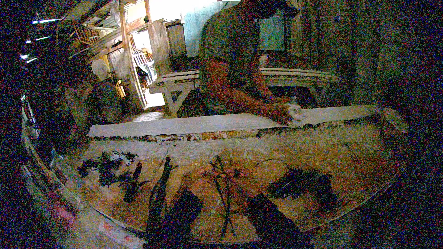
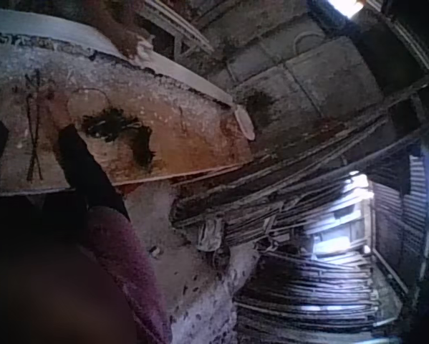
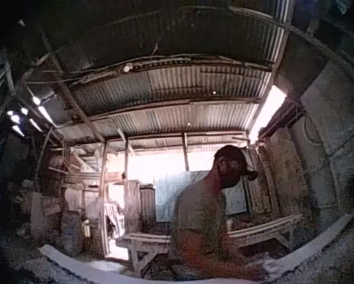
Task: The person ties black cables into bundles using a thin wire or tie, working at a wooden table. A coworker wipes a long white board in the background. The person handles the cables one at a time and places the tied bundles on the table.
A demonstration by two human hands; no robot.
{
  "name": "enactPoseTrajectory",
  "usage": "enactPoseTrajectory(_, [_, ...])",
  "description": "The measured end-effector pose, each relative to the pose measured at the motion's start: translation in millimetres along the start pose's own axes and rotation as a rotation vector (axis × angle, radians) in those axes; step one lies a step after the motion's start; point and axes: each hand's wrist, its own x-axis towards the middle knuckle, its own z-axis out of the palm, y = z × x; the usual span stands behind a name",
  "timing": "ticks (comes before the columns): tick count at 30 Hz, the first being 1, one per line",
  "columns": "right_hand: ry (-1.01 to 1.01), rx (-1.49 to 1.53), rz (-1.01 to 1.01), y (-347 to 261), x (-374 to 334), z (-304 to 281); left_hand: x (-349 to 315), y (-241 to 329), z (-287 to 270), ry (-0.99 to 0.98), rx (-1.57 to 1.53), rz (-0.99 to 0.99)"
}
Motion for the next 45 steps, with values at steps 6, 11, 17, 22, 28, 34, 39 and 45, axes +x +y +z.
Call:
enactPoseTrajectory(6, [0.199, -0.284, -0.223, 6, 0, -2, -3, 11, 10, -0.126, -0.169, -0.184])
enactPoseTrajectory(11, [0.352, -0.564, -0.283, 1, -4, 1, -4, -1, 21, -0.184, -0.357, -0.038])
enactPoseTrajectory(17, [0.388, -0.439, -0.366, 4, 0, -1, -6, 10, 11, -0.122, -0.252, -0.18])
enactPoseTrajectory(22, [0.305, -0.296, -0.168, 11, 2, -10, -4, 13, 11, -0.186, -0.381, -0.082])
enactPoseTrajectory(28, [0.352, -0.265, -0.171, 23, 13, -28, -6, 15, 10, -0.307, -0.315, -0.053])
enactPoseTrajectory(34, [0.335, -0.198, -0.194, 38, 15, -28, -11, 17, 8, -0.428, -0.474, -0.037])
enactPoseTrajectory(39, [0.325, -0.063, -0.192, 42, 19, -27, -15, 11, 26, -0.675, -0.522, -0.087])
enactPoseTrajectory(45, [0.354, -0.257, -0.246, 29, 16, -29, -15, 30, 24, -0.543, -0.398, -0.039])
